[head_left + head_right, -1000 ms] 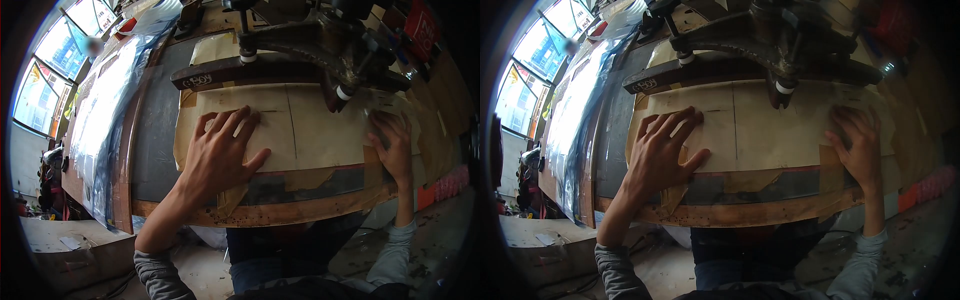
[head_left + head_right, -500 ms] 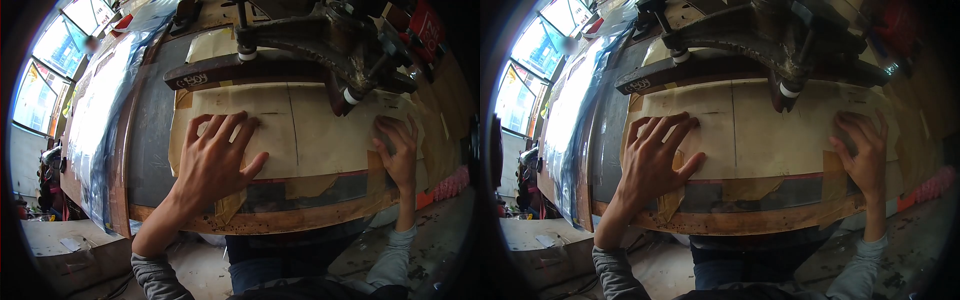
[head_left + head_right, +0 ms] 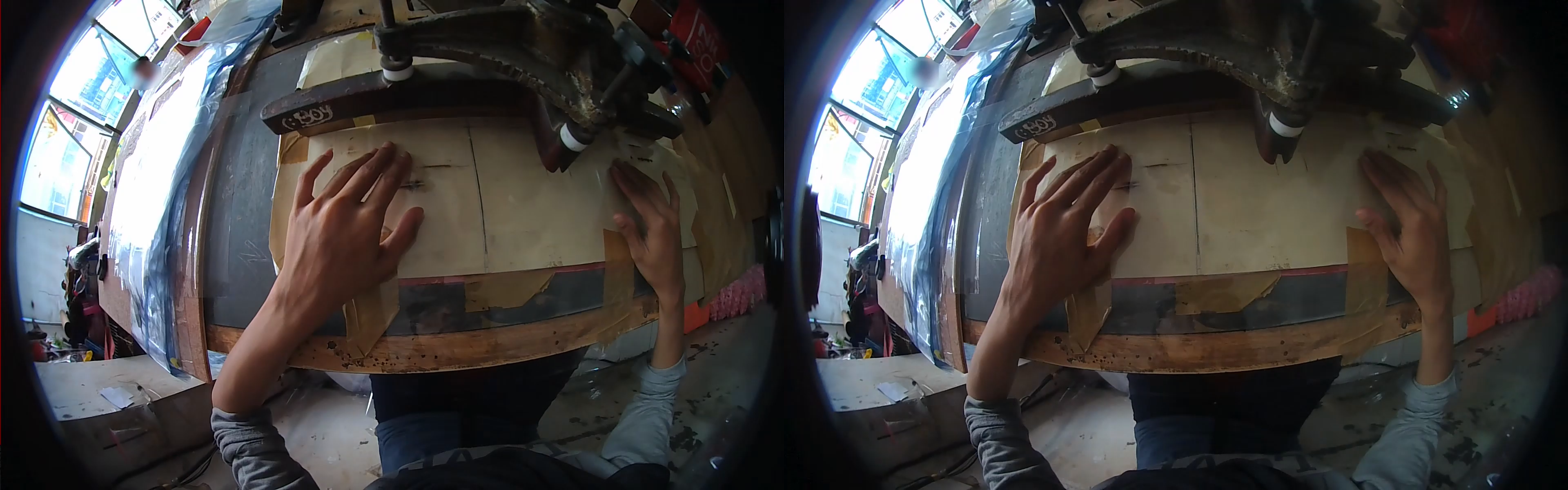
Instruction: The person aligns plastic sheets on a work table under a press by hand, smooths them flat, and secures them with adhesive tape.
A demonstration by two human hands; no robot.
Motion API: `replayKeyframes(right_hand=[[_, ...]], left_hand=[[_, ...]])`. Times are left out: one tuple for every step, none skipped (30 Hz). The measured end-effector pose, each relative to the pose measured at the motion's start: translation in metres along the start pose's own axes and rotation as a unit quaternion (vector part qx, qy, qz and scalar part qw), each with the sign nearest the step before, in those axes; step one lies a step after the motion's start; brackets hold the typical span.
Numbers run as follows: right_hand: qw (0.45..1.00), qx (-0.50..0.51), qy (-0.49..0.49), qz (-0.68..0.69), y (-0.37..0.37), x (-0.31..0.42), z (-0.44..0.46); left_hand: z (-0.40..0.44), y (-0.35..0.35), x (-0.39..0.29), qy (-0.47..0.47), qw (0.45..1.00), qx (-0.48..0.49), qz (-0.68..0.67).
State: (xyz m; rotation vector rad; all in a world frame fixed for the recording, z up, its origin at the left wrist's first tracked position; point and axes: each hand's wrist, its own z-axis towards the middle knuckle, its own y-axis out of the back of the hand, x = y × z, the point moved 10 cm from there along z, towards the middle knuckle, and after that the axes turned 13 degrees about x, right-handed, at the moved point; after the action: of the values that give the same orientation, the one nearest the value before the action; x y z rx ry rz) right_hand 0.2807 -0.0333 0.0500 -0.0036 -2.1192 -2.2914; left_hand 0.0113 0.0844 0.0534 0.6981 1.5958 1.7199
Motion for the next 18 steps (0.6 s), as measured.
replayKeyframes(right_hand=[[1.000,-0.006,-0.001,0.006,0.0006,0.0005,-0.0002],[1.000,-0.012,-0.002,0.013,0.0020,0.0007,0.0004],[1.000,-0.013,-0.002,0.012,0.0025,0.0011,0.0011],[1.000,-0.012,-0.002,0.011,0.0022,0.0014,0.0018],[1.000,-0.011,-0.001,0.011,0.0017,0.0018,0.0027],[1.000,-0.012,-0.001,0.011,0.0018,0.0021,0.0037],[1.000,-0.010,-0.001,0.011,0.0017,0.0024,0.0047],[1.000,-0.009,-0.001,0.011,0.0011,0.0024,0.0052],[1.000,-0.006,-0.001,0.012,-0.0003,0.0021,0.0052],[1.000,-0.005,-0.001,0.013,-0.0016,0.0011,0.0054],[1.000,-0.005,-0.003,0.012,-0.0015,-0.0001,0.0054],[1.000,-0.005,-0.001,0.010,-0.0010,0.0006,0.0054],[1.000,-0.007,-0.001,0.007,-0.0002,0.0020,0.0057],[1.000,-0.009,-0.003,0.003,0.0010,0.0028,0.0059],[1.000,-0.009,-0.002,0.004,0.0022,0.0033,0.0058],[1.000,-0.009,-0.002,0.005,0.0028,0.0037,0.0059],[1.000,-0.008,-0.004,0.007,0.0020,0.0039,0.0060],[0.999,-0.050,0.003,0.003,0.0075,0.0073,0.0044]], left_hand=[[0.0002,-0.0005,0.0000,0.001,1.000,0.004,-0.002],[0.0001,-0.0007,0.0002,0.002,1.000,0.007,-0.004],[0.0003,-0.0012,0.0007,0.003,1.000,0.011,-0.006],[0.0004,-0.0011,0.0011,0.003,1.000,0.010,-0.005],[0.0004,-0.0016,0.0015,0.003,1.000,0.009,-0.005],[0.0008,-0.0026,0.0020,0.003,1.000,0.009,-0.006],[0.0014,-0.0029,0.0029,0.005,1.000,0.009,-0.004],[0.0021,-0.0025,0.0034,0.007,1.000,0.010,-0.003],[0.0020,-0.0028,0.0032,0.009,1.000,0.011,-0.003],[0.0016,-0.0035,0.0029,0.009,1.000,0.012,-0.007],[0.0015,-0.0029,0.0026,0.008,1.000,0.010,-0.011],[0.0022,-0.0011,0.0022,0.005,1.000,0.006,-0.015],[0.0031,0.0000,0.0025,0.007,1.000,0.009,-0.015],[0.0030,0.0011,0.0021,0.007,1.000,0.011,-0.015],[0.0035,0.0019,0.0010,0.005,1.000,0.012,-0.015],[0.0043,0.0024,0.0005,0.007,1.000,0.017,-0.017],[0.0053,0.0036,-0.0008,0.008,1.000,0.015,-0.011],[0.0056,0.0037,-0.0020,0.009,1.000,0.016,-0.005]])
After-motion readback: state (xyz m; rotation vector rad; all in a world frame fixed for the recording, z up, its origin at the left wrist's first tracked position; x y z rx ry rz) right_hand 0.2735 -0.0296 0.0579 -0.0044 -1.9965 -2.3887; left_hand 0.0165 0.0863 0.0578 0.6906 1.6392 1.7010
